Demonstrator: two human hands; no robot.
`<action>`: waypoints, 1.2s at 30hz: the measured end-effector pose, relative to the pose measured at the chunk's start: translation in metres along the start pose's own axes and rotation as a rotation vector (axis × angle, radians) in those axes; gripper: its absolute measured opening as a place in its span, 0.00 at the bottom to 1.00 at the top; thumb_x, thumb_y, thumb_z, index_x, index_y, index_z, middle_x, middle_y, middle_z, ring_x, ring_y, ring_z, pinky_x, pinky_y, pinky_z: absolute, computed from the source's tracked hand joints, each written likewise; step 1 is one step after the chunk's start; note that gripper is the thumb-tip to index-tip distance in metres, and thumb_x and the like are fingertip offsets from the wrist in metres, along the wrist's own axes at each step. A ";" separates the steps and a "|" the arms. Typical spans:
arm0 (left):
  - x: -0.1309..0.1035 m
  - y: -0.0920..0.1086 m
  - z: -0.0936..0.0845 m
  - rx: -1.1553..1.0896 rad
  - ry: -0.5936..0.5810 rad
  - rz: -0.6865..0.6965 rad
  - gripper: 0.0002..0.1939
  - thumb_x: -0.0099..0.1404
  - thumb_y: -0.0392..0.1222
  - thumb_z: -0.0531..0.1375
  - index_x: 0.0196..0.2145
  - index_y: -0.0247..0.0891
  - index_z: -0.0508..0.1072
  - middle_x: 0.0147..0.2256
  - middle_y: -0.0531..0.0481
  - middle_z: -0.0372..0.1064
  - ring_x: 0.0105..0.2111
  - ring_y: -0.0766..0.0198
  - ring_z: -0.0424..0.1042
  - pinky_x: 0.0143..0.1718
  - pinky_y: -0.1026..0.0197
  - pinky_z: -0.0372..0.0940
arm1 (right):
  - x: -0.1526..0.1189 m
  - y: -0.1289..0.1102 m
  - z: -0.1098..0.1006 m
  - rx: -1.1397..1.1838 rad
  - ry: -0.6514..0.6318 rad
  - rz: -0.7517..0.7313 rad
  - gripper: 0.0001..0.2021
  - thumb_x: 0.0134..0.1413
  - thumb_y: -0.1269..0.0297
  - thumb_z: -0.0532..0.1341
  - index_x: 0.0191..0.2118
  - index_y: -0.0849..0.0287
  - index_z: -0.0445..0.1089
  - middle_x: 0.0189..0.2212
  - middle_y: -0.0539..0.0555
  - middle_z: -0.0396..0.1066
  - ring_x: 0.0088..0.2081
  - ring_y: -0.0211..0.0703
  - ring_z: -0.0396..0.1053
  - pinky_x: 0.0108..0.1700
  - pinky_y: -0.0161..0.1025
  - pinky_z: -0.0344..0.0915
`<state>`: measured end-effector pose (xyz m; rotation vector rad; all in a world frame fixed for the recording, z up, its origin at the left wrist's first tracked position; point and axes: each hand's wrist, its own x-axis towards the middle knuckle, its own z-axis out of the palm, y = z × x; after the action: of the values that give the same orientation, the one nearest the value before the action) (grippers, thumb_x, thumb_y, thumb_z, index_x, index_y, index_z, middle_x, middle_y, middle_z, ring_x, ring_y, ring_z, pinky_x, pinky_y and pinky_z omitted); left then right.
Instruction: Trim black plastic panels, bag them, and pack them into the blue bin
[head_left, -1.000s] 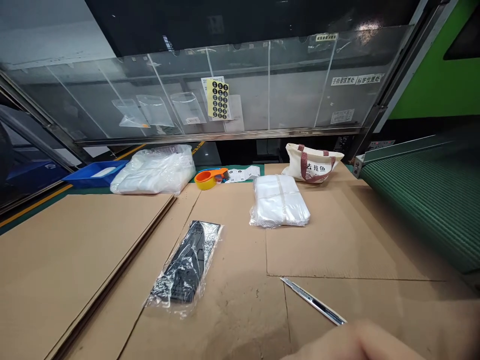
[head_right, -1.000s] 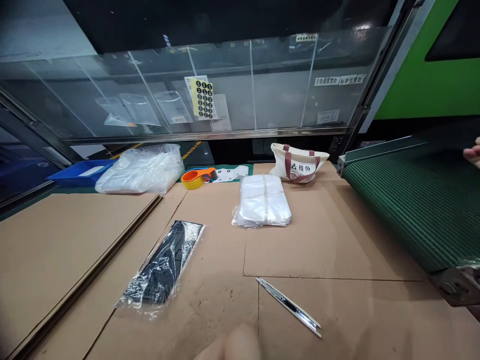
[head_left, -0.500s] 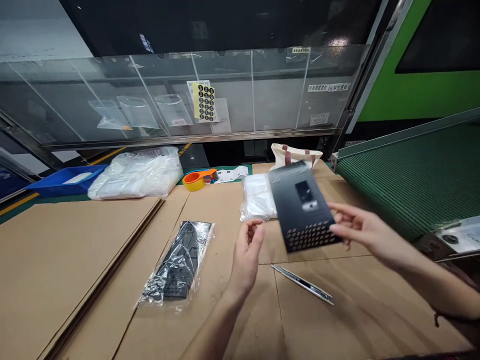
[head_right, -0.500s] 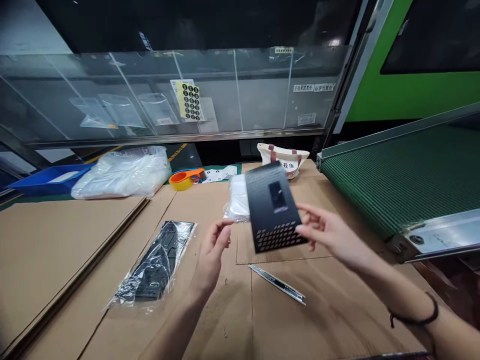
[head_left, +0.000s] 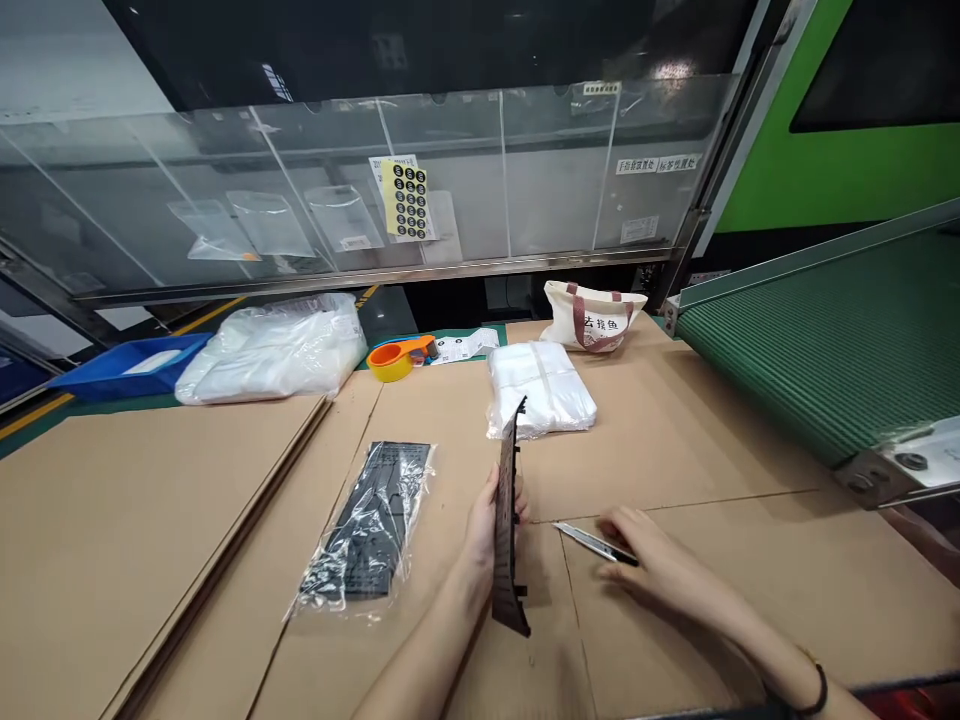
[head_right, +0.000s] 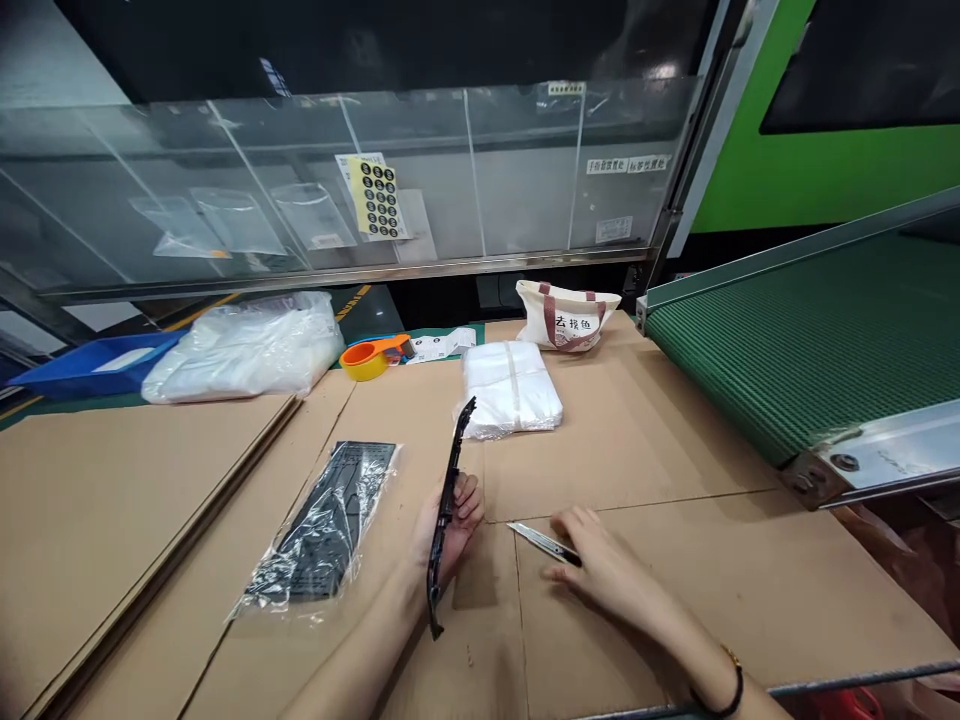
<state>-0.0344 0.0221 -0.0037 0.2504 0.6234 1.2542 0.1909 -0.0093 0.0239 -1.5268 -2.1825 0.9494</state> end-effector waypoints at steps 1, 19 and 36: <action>0.003 -0.004 -0.005 -0.026 -0.034 0.014 0.18 0.62 0.47 0.62 0.22 0.37 0.61 0.16 0.60 0.50 0.14 0.75 0.51 0.15 0.70 0.50 | -0.001 0.006 0.009 -0.048 -0.012 0.020 0.07 0.51 0.66 0.62 0.37 0.59 0.66 0.39 0.58 0.71 0.41 0.50 0.68 0.43 0.45 0.64; -0.013 -0.016 -0.006 -0.126 -0.329 -0.053 0.24 0.65 0.47 0.59 0.18 0.36 0.54 0.19 0.57 0.44 0.18 0.72 0.46 0.19 0.68 0.45 | 0.021 -0.100 -0.063 -0.165 0.229 -0.431 0.15 0.67 0.62 0.50 0.51 0.57 0.70 0.45 0.55 0.76 0.45 0.45 0.73 0.46 0.41 0.68; -0.023 -0.013 0.005 -0.122 -0.229 -0.080 0.20 0.60 0.38 0.61 0.18 0.37 0.54 0.19 0.58 0.43 0.18 0.72 0.46 0.20 0.68 0.48 | 0.019 -0.105 -0.062 -0.425 0.291 -0.437 0.15 0.67 0.62 0.50 0.48 0.58 0.71 0.37 0.55 0.77 0.36 0.43 0.75 0.34 0.37 0.64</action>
<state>-0.0254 -0.0032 0.0008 0.2608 0.3557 1.1623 0.1454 0.0071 0.1379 -1.1635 -2.4397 0.1233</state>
